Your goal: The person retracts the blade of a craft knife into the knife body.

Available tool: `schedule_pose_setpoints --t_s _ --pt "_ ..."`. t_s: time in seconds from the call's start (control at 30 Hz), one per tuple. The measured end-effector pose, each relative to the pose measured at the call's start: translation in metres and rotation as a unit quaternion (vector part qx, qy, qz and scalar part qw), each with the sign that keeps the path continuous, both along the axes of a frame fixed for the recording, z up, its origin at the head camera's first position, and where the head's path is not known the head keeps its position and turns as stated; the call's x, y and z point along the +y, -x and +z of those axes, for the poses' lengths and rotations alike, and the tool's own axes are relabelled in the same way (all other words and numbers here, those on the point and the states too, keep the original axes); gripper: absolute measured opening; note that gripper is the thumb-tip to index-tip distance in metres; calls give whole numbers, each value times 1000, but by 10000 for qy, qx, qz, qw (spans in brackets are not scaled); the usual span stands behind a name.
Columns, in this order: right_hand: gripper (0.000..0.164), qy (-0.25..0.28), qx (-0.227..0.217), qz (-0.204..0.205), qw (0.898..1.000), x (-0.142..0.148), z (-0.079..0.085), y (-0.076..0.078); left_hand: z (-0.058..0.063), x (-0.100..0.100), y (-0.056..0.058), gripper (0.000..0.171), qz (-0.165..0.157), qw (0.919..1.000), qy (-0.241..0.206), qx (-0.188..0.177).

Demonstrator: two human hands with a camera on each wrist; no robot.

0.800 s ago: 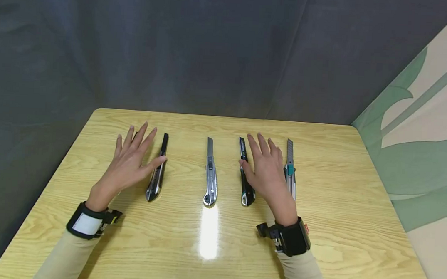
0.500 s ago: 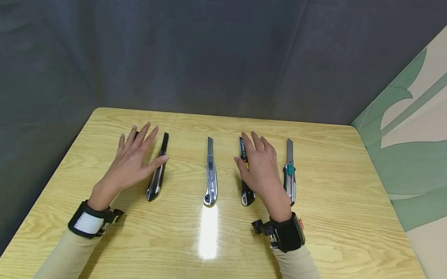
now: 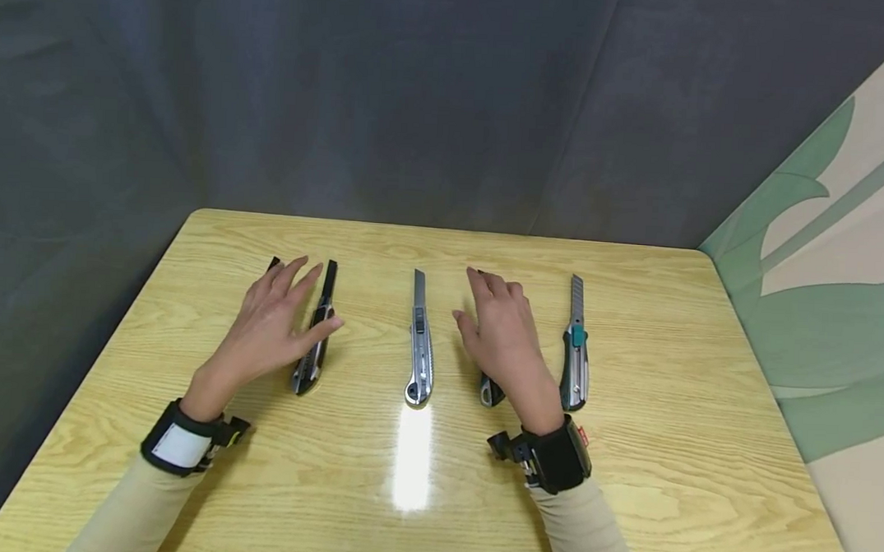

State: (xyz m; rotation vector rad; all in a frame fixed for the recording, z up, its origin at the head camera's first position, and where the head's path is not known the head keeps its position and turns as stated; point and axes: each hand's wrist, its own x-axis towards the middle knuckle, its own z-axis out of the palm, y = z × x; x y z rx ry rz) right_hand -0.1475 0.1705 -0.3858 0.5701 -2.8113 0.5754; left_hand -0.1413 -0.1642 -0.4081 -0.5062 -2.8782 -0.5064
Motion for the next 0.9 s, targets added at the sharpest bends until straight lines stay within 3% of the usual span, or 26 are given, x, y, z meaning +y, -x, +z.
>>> schedule_pose_setpoints --t_s 0.23,0.33,0.53,0.9 --pt "55 144 -53 -55 9999 -10 1 2 3 14 -6 90 -106 9999 63 -47" --pt "53 152 -333 -74 9993 -14 0 4 5 24 -9 89 -223 9997 -56 -107" --pt "52 -40 -950 -74 9954 -23 -3 3 5 42 -16 88 -368 9969 -324 -618" --pt "49 -359 -998 -85 9943 -29 -9 5 0 65 -22 86 -508 9930 -494 -946"
